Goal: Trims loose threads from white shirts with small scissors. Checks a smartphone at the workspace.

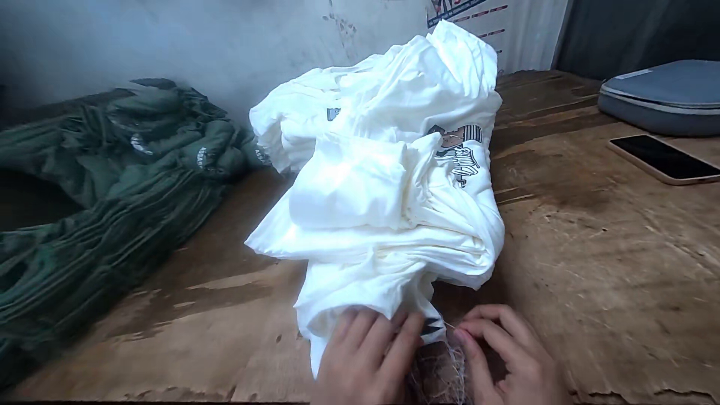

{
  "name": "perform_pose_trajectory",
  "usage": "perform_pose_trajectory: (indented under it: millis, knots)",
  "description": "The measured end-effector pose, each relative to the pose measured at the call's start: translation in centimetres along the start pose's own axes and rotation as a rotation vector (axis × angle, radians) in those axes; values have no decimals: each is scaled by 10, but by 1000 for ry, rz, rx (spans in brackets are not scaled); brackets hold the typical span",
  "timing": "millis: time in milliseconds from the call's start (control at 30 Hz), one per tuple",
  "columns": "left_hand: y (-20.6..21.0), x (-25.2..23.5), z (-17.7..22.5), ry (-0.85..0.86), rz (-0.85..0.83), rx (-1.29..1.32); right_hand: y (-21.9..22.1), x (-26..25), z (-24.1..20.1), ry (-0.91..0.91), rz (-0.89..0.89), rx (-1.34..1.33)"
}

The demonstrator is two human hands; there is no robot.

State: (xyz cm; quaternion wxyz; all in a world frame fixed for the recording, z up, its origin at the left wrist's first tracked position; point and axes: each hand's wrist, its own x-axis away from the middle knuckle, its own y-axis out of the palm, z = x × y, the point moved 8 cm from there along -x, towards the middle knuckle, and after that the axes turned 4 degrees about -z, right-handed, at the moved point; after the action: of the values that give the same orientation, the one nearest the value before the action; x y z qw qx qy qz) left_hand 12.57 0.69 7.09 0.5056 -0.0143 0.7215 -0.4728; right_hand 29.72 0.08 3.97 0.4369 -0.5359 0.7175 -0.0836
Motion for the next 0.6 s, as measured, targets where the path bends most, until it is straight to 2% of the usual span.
perform_pose_trajectory:
  millis: [100, 167, 233, 333, 400, 433, 500, 600]
  knots:
    - [14, -4, 5, 66, 5, -77, -5, 4, -9, -84, 34, -25]
    - [17, -4, 1, 58, 22, -49, -3, 5, -15, -139, -5, 46]
    - [17, -2, -10, -19, 38, 19, 3, 4, -22, -215, -49, 154]
    - [18, 7, -31, -130, 70, 162, 16, 1, -34, -425, 3, 283]
    - [19, 12, -40, -156, 70, 234, 12, 0, -32, -492, 49, 233]
    - [18, 14, -42, -161, 59, 257, 6, -1, -28, -465, 40, 173]
    - [15, 18, -43, -150, 23, 312, -9, -4, -15, -354, -64, 61]
    - [19, 23, -37, -94, -47, 318, -21, -1, -2, -260, -459, -23]
